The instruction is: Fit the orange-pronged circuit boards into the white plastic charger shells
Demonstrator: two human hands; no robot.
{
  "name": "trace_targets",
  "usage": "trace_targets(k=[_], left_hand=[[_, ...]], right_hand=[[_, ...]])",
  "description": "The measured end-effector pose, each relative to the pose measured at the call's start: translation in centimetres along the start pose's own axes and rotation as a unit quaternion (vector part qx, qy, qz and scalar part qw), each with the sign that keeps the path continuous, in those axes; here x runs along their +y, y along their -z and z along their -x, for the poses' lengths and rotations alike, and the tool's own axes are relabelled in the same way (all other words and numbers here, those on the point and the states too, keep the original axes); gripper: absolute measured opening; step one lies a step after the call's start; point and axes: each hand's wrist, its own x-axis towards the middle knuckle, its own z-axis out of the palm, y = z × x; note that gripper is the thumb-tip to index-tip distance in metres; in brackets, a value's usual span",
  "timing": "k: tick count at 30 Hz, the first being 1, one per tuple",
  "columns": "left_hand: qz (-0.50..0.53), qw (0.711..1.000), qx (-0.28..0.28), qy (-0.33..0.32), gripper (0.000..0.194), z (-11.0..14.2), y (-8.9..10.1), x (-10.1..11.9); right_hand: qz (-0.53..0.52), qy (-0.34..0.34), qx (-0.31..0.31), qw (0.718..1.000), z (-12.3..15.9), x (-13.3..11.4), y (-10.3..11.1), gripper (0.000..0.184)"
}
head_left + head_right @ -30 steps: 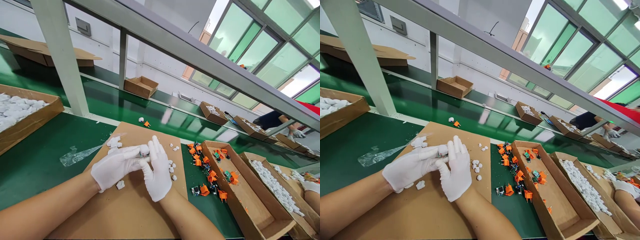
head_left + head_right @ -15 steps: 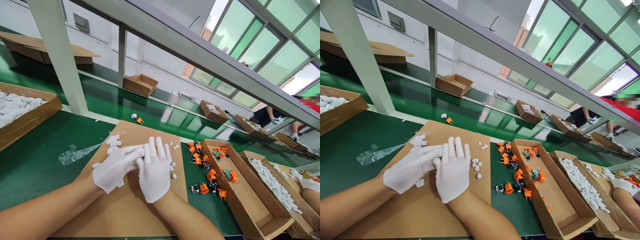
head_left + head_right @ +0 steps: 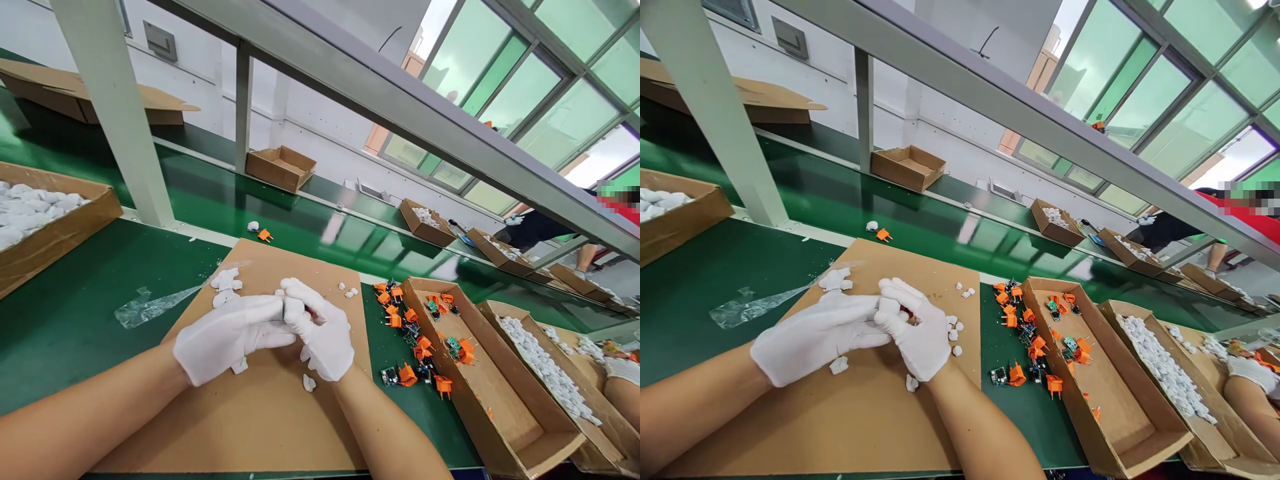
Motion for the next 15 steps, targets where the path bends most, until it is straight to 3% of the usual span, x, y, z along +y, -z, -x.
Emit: trace_targets(k=[4, 7, 11, 13, 15], left_hand=[[0.021, 0.999, 0.029, 0.033, 0.023, -0.3, -0.3, -0.2], [0.024, 0.998, 0.052, 0.040, 0.027, -0.3, -0.7, -0.5], [-0.039, 0.993, 0.098, 0.060, 0.048, -0.3, -1.1, -0.6], [-0.062, 0.991, 0.102, 0.055, 0.050, -0.3, -1.1, -0.5], [-0.064, 0.993, 0.093, 0.037, 0.049, -0.3, -1.0, -0.3]], right_hand=[[-0.032, -0.049, -0.028, 0.998, -0.1, -0.8, 0.1, 0.042], [-0.031, -0.060, 0.027, 0.997, -0.1, -1.2, -0.5, 0.040], [-0.016, -0.067, 0.087, 0.994, 0.2, -1.2, -1.7, 0.052], [0.006, -0.050, 0.099, 0.994, 0.4, -0.8, -2.1, 0.056], [0.088, 0.010, 0.095, 0.992, 0.5, -0.3, -1.9, 0.055]])
